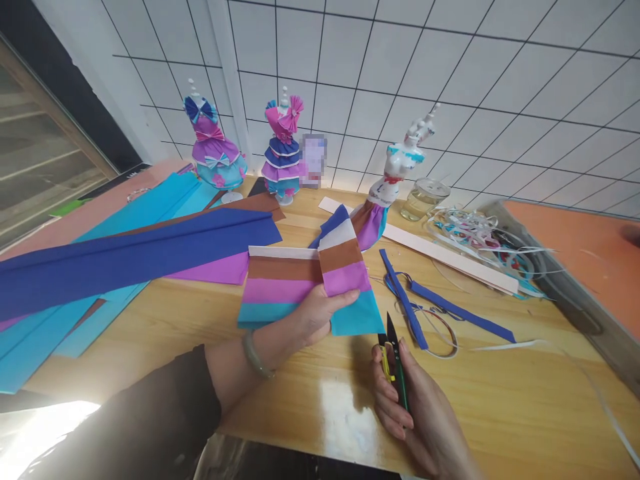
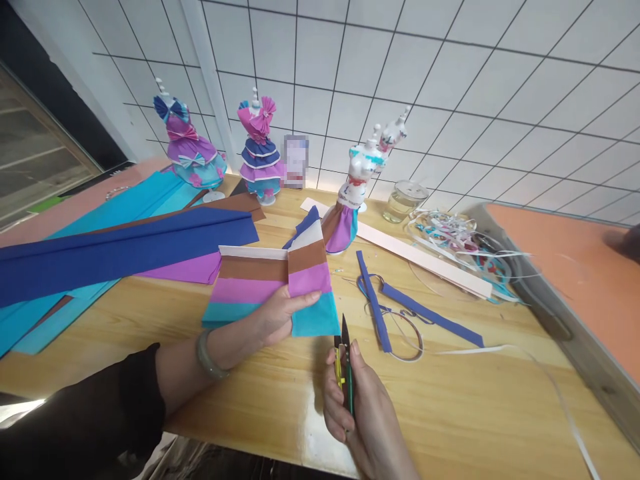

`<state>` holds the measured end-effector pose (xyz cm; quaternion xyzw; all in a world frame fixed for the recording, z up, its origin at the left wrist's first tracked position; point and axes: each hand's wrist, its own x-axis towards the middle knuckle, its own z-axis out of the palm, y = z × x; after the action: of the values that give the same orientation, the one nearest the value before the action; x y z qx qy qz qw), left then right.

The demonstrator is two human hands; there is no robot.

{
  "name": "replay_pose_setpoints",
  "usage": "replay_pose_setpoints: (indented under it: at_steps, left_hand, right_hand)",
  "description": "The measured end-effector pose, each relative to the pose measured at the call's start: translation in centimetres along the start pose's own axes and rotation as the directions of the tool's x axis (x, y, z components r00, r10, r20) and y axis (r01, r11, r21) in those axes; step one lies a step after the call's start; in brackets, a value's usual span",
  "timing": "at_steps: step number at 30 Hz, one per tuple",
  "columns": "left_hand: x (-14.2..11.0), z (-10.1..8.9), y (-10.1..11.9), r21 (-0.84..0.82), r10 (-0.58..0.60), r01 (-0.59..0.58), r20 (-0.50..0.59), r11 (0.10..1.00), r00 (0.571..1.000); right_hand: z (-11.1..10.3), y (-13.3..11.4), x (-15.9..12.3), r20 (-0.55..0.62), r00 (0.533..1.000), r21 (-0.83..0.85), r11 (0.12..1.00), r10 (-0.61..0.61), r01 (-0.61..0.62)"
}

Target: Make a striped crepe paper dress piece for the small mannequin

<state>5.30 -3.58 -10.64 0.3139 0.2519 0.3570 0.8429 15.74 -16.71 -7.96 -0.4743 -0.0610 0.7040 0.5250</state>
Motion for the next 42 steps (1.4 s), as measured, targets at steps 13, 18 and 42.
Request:
replay_pose_setpoints:
  at_steps: [13, 18, 42]
  left_hand:
    - [-0.14, 0.19, 0.09, 0.041, 0.040, -0.040, -0.016, 0.998, 0.999]
    - [-0.28, 0.33, 0.27, 0.044, 0.031, -0.031, -0.006, 0.999, 1.000]
    - [-0.71, 0.49, 0.65, 0.085, 0.060, -0.066, 0.062, 0.994, 0.996]
  right_hand:
    - [0.12, 0.11, -0.24, -0.029, 0.997, -0.074, 0.995, -0.070, 0.068]
    - [0.26, 0.26, -0.44, -0.075, 0.993, -0.117, 0.990, -0.093, 0.084]
    - [0.09, 0.42, -0.11, -0.074, 0.994, -0.156, 0.986, -0.078, 0.066]
